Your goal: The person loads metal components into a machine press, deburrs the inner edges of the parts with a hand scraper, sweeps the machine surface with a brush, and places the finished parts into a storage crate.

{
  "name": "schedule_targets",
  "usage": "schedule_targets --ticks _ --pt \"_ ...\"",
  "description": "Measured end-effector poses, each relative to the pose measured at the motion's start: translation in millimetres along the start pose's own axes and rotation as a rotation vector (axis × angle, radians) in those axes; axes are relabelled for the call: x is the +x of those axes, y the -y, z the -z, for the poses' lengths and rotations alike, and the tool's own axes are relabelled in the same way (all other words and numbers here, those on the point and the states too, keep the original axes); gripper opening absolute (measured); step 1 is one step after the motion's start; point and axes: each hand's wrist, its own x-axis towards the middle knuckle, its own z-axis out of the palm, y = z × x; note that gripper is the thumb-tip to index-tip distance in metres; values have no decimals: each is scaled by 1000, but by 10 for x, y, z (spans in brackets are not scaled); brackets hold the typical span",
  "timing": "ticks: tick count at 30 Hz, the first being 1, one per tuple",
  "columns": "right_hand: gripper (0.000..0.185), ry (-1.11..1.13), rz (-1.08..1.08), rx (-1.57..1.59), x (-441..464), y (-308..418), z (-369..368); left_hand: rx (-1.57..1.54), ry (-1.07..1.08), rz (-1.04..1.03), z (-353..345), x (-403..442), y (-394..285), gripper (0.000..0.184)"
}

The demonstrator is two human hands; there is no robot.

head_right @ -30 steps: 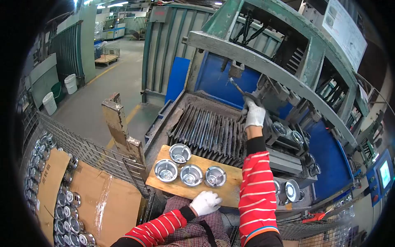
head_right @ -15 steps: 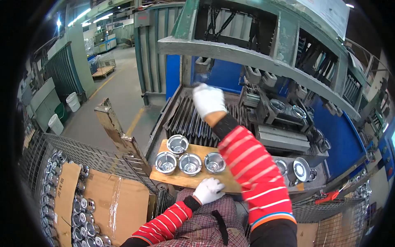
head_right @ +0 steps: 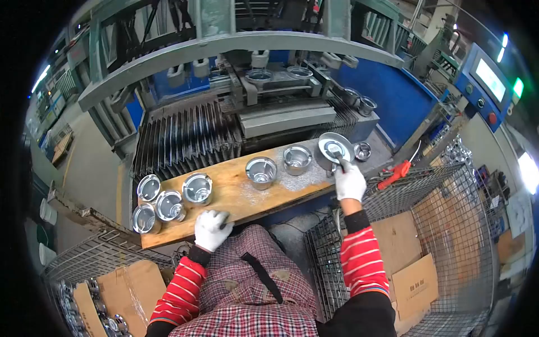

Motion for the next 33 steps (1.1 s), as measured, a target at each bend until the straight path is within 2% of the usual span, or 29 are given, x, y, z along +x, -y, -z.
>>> schedule_targets --ticks 3,4,7,8,11,12,14,15,16,17,19,20,21,23,25,26,27,28,29,31,32,33 --pt "30 -27 -103 84 184 4 -367 -1 -12 5 -20 -1 -18 28" --pt "33 -108 -61 144 234 22 -489 -7 11 25 -2 7 -30 29" --pt "39 92 -34 56 293 40 -631 -10 2 30 -26 -10 -22 29" --pt "47 203 -75 73 243 103 -514 -6 2 33 -22 -3 -34 31" --pt "49 250 -97 -26 -68 195 -47 23 9 93 -41 -14 -99 31" --pt "51 54 -10 161 -199 132 130 52 18 128 -43 -33 -145 36" --pt "56 -298 110 488 -313 -168 526 6 6 326 -44 10 -348 45" --pt "47 -631 67 533 -345 -439 650 -13 1 425 -52 17 -455 49" --pt "44 -760 -9 563 -221 -712 772 -189 -10 498 -88 80 -536 66" --pt "41 -889 -85 585 -86 -1006 864 -220 -31 468 -76 248 -696 78" --pt "57 -458 -77 19 243 -1573 617 -309 -117 341 -274 626 -824 87" --pt "59 -495 -6 107 269 -1611 336 -323 -111 321 -371 845 -880 85" --pt "61 -553 1 345 336 -1639 186 -234 -87 331 -556 988 -848 74" --pt "62 -434 -117 140 533 -1726 258 -321 72 496 -762 1155 -774 54" --pt "66 -526 -58 -155 728 -1986 179 -265 86 479 -625 1104 -781 47" --pt "57 -428 -90 552 639 -1585 502 -231 90 462 -499 1117 -765 44" --pt "51 -305 -93 744 464 -1230 779 -155 -6 357 -324 1070 -777 40" --pt "45 -185 -119 926 293 -874 1056 -76 27 306 -134 1072 -753 41" --pt "40 -53 1 1052 69 -591 1249 -2 82 260 6 993 -739 43" --pt "37 653 213 731 -290 -96 1401 -6 186 295 104 947 -665 52" --pt "39 702 353 596 -539 53 1133 -27 209 275 115 942 -631 62" --pt "40 742 486 459 -813 120 796 -66 175 258 106 898 -592 64"
